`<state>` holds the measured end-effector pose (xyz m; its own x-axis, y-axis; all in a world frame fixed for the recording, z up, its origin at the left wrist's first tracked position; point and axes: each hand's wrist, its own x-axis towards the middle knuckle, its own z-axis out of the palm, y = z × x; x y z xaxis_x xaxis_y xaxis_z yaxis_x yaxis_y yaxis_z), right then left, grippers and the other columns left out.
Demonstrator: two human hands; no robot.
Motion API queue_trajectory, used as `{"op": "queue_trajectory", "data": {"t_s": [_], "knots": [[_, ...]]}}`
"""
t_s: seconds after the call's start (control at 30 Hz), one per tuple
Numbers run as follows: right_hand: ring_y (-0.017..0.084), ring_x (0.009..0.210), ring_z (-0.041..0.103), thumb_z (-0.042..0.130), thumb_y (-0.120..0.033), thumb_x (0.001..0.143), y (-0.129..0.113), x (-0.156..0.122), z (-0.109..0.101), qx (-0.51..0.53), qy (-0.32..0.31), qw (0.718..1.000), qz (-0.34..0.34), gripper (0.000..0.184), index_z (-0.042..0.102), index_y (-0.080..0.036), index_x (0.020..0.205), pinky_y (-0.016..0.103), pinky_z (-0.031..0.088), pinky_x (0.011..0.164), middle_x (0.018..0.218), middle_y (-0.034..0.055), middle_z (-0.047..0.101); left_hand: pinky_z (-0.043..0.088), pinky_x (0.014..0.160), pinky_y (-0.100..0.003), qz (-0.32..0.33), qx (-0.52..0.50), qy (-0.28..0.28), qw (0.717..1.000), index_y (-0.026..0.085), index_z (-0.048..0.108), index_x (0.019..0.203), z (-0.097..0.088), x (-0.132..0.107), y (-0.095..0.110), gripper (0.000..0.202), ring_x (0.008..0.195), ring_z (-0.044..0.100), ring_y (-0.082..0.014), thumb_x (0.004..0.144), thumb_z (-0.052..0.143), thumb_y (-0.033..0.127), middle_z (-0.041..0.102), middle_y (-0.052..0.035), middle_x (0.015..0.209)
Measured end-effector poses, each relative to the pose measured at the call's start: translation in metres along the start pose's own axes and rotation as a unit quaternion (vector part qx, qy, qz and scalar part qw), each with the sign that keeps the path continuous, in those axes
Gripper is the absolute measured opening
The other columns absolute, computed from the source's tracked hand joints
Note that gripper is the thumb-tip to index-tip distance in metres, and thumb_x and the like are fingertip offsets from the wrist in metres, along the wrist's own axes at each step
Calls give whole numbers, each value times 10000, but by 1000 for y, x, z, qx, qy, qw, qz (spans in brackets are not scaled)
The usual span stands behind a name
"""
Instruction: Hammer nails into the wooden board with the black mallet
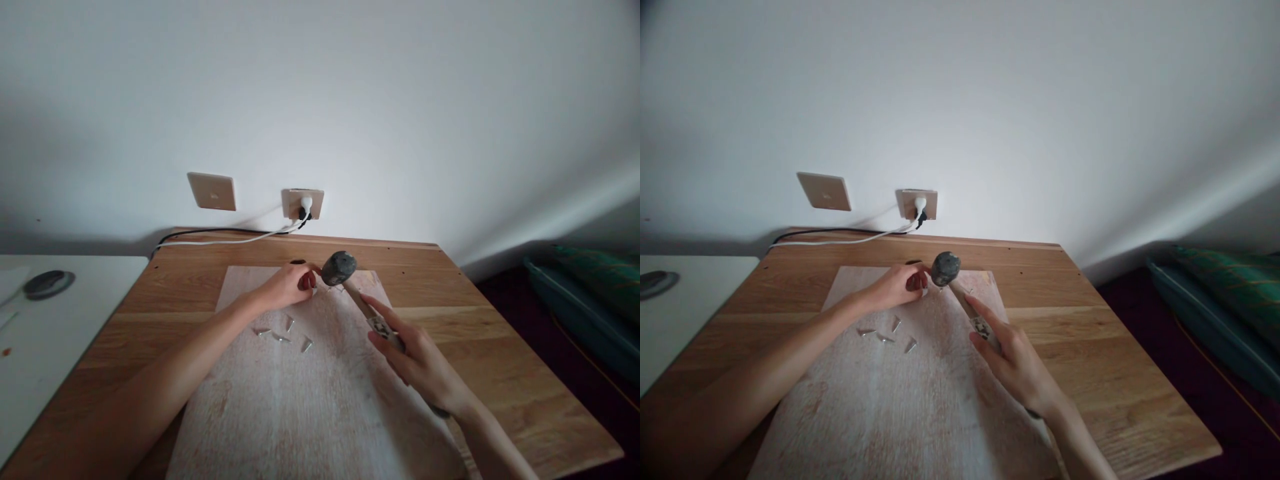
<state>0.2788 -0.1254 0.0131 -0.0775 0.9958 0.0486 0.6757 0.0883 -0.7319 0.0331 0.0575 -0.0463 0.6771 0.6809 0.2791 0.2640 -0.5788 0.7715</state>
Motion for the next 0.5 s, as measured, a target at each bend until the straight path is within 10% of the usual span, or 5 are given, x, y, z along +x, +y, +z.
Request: {"op": "queue_trajectory", "data": {"t_s": [0.23, 0.5], "knots": [[299, 1412, 602, 534, -348, 1051, 3, -4, 13, -25, -38, 999, -20, 577, 462, -286, 1621, 506, 497, 1162, 1536, 76, 629, 482, 645, -234, -7, -16, 16, 1000, 178, 618, 1278, 1, -2, -1, 601, 676, 663, -141, 715, 638, -31, 731, 21, 813], [312, 1359, 648, 537, -340, 1042, -8, 0, 8, -43, -35, 998, -32, 587, 471, -251, 1618, 541, 487, 1173, 1492, 89, 667, 482, 674, -255, -15, -1, 10, 1000, 187, 654, 1248, -1, -2, 0, 573, 720, 665, -164, 708, 640, -6, 716, 14, 822]]}}
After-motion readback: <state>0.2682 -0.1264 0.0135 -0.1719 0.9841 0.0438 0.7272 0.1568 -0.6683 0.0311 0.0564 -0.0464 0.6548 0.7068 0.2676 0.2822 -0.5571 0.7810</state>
